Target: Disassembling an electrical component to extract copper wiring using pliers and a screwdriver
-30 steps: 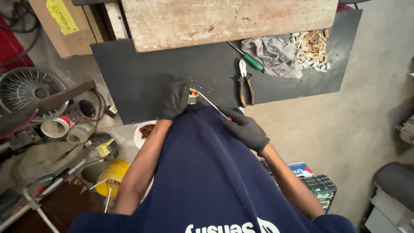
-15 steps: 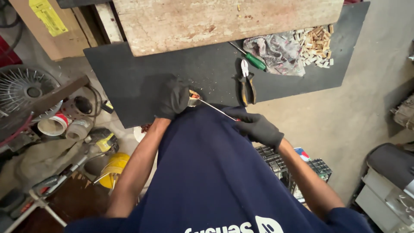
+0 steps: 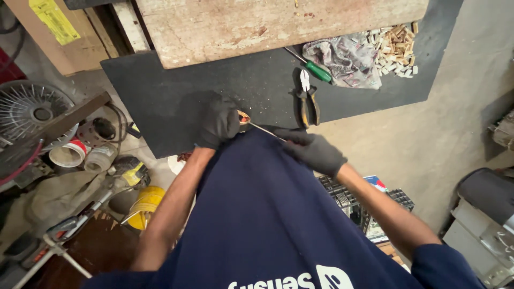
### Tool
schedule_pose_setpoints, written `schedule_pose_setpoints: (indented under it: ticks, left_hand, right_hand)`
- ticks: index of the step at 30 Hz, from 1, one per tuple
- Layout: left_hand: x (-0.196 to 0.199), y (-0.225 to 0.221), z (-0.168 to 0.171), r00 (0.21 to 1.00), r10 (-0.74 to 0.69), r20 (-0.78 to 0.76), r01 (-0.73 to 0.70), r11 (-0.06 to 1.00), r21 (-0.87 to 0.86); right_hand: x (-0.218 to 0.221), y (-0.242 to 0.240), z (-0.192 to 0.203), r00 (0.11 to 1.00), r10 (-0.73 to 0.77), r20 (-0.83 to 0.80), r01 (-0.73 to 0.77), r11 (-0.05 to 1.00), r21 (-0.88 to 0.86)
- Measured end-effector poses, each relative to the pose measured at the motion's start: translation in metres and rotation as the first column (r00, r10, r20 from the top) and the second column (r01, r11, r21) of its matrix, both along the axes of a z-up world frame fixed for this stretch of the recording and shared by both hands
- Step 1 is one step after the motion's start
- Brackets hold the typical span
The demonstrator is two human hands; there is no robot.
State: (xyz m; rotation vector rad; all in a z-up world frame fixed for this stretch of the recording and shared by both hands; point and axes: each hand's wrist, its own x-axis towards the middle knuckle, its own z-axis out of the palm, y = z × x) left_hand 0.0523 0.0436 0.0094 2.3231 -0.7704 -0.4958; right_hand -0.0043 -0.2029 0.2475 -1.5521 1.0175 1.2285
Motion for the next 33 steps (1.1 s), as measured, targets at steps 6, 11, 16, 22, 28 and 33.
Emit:
schedule_pose_setpoints:
  ticks: [6, 11, 16, 22, 28, 33]
  left_hand:
    - [-0.017, -0.015, 0.012, 0.999, -0.034, 0.039, 0.035, 0.999, -0.013]
    - [-0.019, -0.021, 0.007, 0.996, -0.062, 0.060, 0.062, 0.998, -0.009]
    - [-0.026, -0.024, 0.008, 0.991, -0.095, 0.093, 0.097, 0.995, -0.010]
    - [-0.035, -0.020, 0.008, 0.982, -0.133, 0.137, 0.135, 0.991, -0.004]
    - [-0.024, -0.020, 0.001, 0.965, -0.169, 0.201, 0.172, 0.985, 0.002]
    - [-0.015, -0.027, -0.009, 0.946, -0.222, 0.236, 0.228, 0.974, 0.004]
  right_hand:
    - [-0.046, 0.036, -0.006, 0.974, -0.164, 0.156, 0.175, 0.983, -0.059]
    - [-0.051, 0.055, -0.012, 0.943, -0.280, 0.181, 0.303, 0.946, -0.116]
    - [-0.059, 0.069, -0.004, 0.898, -0.372, 0.232, 0.396, 0.916, -0.063]
    - [-0.067, 0.090, -0.001, 0.839, -0.490, 0.238, 0.521, 0.849, -0.088]
    - [-0.087, 0.078, -0.018, 0.844, -0.499, 0.194, 0.513, 0.858, -0.024]
    - [-0.097, 0.038, -0.032, 0.835, -0.535, -0.128, 0.550, 0.813, 0.188]
